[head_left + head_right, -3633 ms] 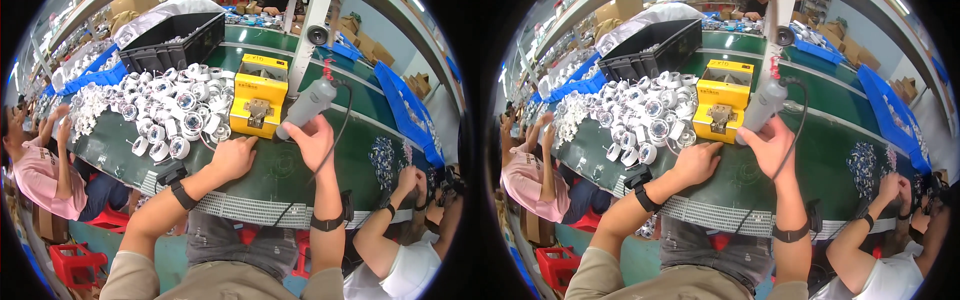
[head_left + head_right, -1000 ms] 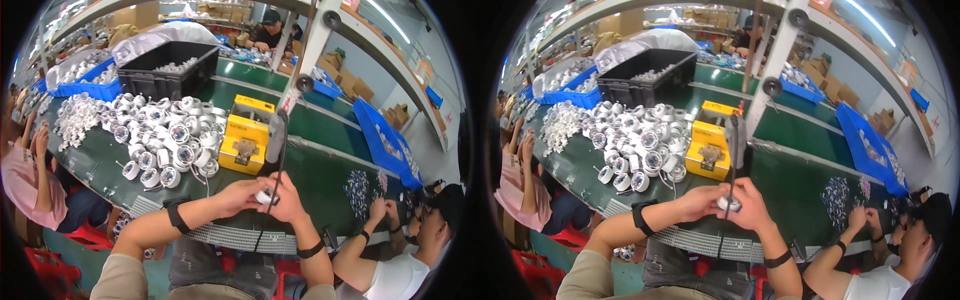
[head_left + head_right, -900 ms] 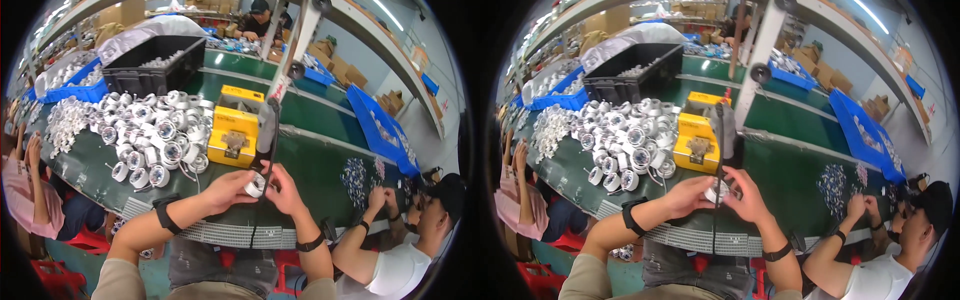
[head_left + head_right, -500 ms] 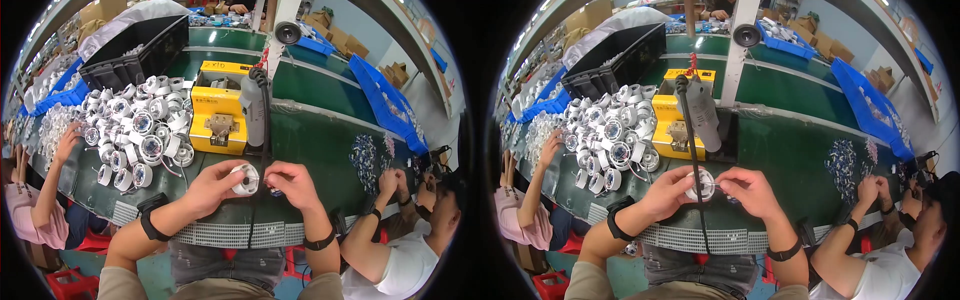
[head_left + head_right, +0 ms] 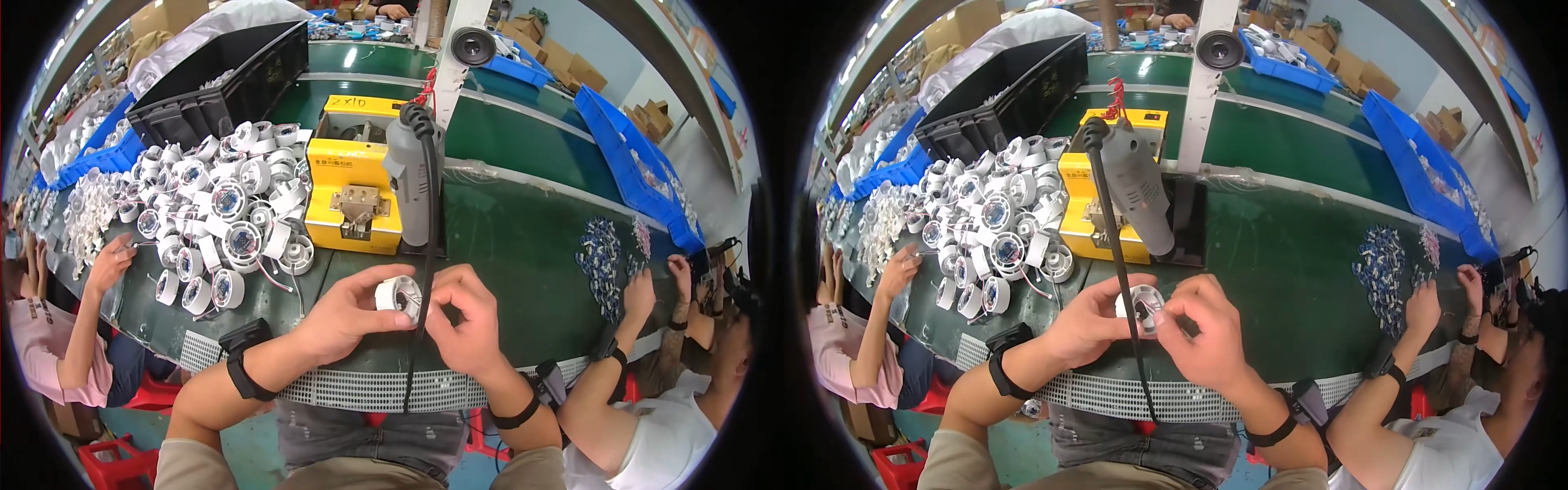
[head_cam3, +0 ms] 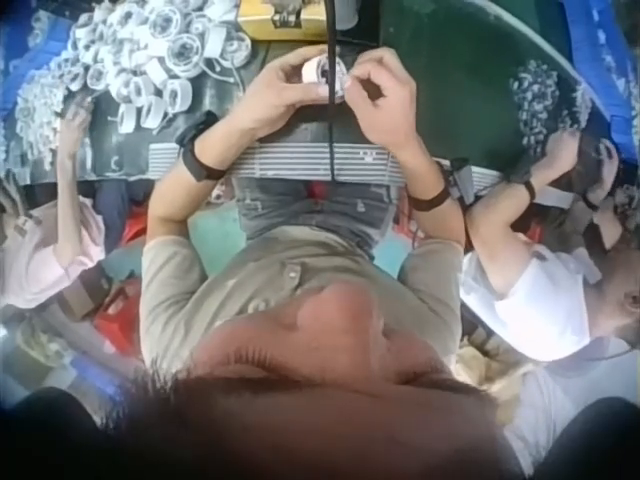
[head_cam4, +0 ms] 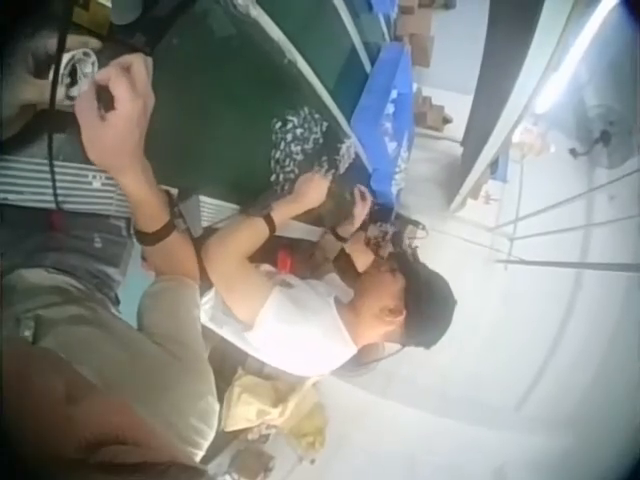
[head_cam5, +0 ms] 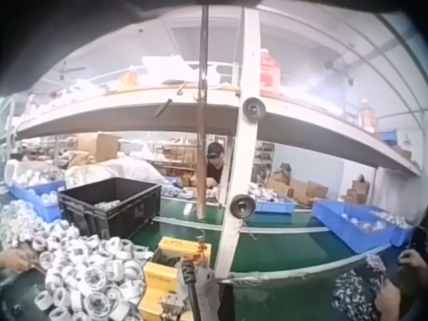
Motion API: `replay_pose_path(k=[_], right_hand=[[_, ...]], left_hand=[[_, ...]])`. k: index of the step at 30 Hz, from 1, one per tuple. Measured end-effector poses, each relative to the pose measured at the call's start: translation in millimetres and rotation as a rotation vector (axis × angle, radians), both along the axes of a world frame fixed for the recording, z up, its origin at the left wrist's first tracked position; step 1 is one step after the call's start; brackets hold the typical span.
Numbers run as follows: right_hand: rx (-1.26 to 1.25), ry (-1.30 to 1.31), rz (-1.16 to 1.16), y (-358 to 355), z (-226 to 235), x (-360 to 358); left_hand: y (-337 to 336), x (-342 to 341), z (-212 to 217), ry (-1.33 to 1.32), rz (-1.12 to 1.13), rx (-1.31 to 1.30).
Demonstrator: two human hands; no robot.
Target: The person assembles electronic components by inserting a circuit board into a white plastic housing and securing it with a power screwdriver. They repeat this process by picking up parts from the workbench, driving a screw, and setting each completed unit aside.
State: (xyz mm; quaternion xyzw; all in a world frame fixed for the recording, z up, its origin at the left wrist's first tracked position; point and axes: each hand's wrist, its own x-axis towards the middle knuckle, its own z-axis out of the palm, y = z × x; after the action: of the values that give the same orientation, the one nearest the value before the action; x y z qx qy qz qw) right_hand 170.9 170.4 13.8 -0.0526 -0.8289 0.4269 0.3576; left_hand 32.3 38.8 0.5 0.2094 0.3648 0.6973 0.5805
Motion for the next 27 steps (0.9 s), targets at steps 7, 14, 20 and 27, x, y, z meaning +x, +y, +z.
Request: replay_pose_path(k=[7,14,20,27], right_hand=[[-0.175,-0.053,0.005,4,-16,-2],[-0.081,-0.004,-0.157,-2,4,-7],[0.58,0.023,-0.284,12,4,4],[-0.06,0.058,-0.06,8,6,7]], left_hand=[[1,3,-7,0.023,0.025,0.129],[0,3,-6,0.009,0.165,0.11],[1,4,-2,-0.019,0.276,0.086],[-3,3,1,-0.015,0.267,0.094]])
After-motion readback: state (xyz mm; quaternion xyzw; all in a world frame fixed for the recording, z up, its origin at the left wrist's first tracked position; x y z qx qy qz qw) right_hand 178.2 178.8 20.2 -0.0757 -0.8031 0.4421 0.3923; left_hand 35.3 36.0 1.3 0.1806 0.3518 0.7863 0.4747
